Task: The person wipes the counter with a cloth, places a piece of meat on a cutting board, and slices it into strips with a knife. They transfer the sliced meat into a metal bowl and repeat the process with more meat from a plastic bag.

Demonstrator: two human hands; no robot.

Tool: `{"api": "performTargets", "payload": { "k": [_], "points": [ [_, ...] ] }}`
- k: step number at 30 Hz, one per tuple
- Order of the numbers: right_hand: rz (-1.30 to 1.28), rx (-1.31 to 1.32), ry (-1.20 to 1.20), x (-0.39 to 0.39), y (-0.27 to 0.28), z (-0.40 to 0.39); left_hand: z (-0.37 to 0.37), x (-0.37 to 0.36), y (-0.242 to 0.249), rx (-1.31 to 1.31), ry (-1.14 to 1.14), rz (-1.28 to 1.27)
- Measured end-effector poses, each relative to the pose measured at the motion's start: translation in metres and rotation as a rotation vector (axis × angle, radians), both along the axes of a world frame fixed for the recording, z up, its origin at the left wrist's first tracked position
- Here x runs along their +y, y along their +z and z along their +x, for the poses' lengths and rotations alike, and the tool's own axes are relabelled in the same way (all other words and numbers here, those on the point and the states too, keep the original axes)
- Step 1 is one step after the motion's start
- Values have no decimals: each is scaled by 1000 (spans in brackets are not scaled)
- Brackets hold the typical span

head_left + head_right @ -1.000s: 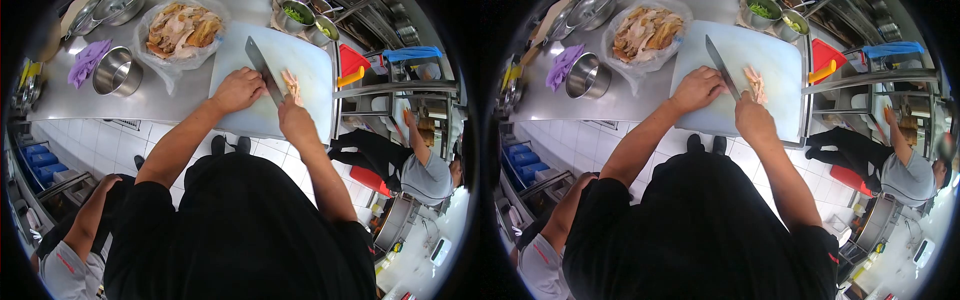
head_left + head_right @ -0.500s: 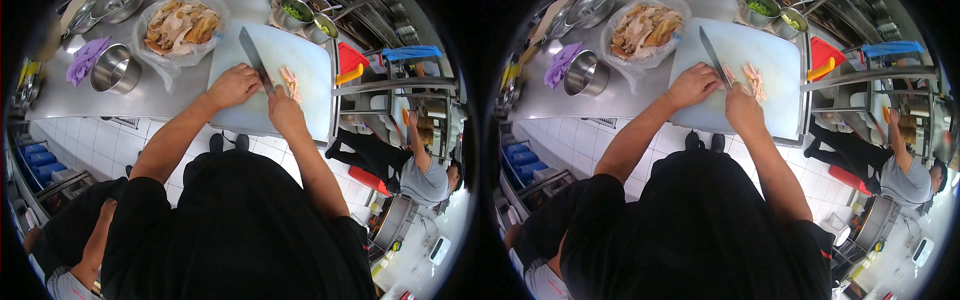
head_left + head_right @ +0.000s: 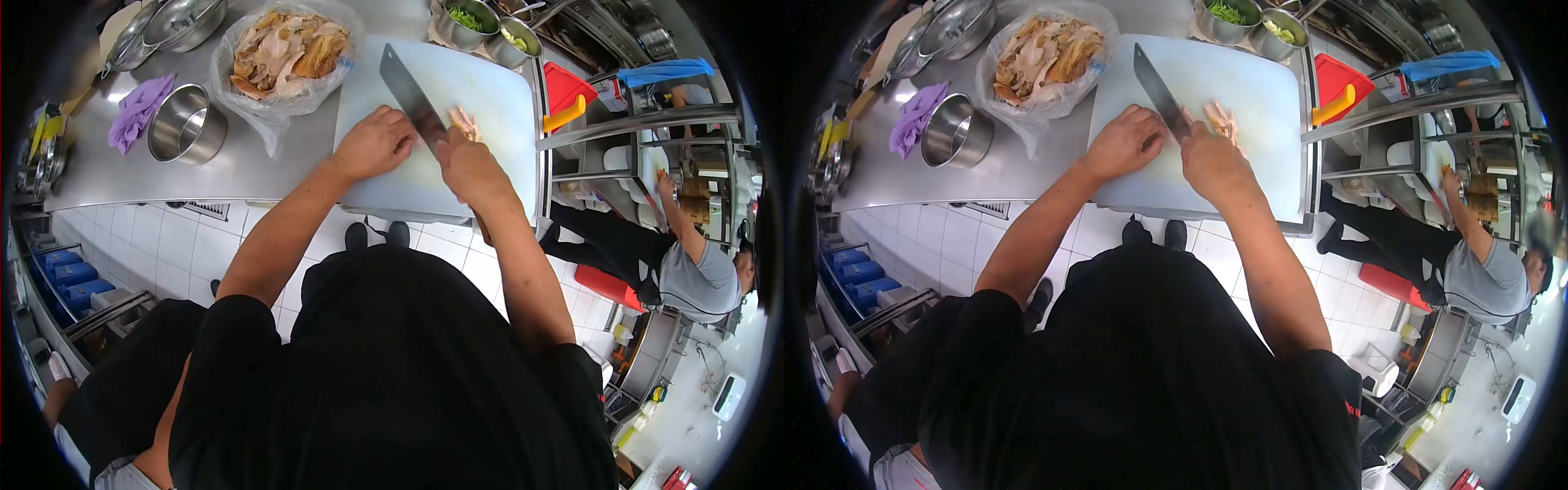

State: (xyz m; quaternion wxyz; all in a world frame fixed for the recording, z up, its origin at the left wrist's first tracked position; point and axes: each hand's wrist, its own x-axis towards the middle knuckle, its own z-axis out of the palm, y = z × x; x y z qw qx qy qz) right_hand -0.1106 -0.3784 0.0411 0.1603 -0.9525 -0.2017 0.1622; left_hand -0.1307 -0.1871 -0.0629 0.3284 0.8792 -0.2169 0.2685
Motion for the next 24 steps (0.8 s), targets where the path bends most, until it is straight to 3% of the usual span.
{"api": "performTargets", "payload": {
  "k": [6,8,9,12,15,17,20,21,24],
  "points": [
    [87,-97,-49,2,-38,-11,1,4,-2,177,-31,102],
    [98,-51,-32,-7,-26,8,-8,1,-6,211,-1,-48],
    [129,-175,-8,-16,-22,7,-4,5,-3,207,26,-117],
    [186,-178,-39,-41,11,-3,-16,8,14,30,228,-270],
    [170,-194,-77,-60,8,-5,-27,2,66,-67,152,-69],
    [235,-209,-44,-70,-8,-5,-23,-15,65,-11,23,68],
    [64,-251,27,-65,-3,-16,-12,-38,63,107,-115,269],
    [123,-306,69,-65,-9,-17,-6,-41,62,151,-154,337],
    [113,-298,121,-70,-17,-24,17,-40,49,188,-123,378]
  ]
}}
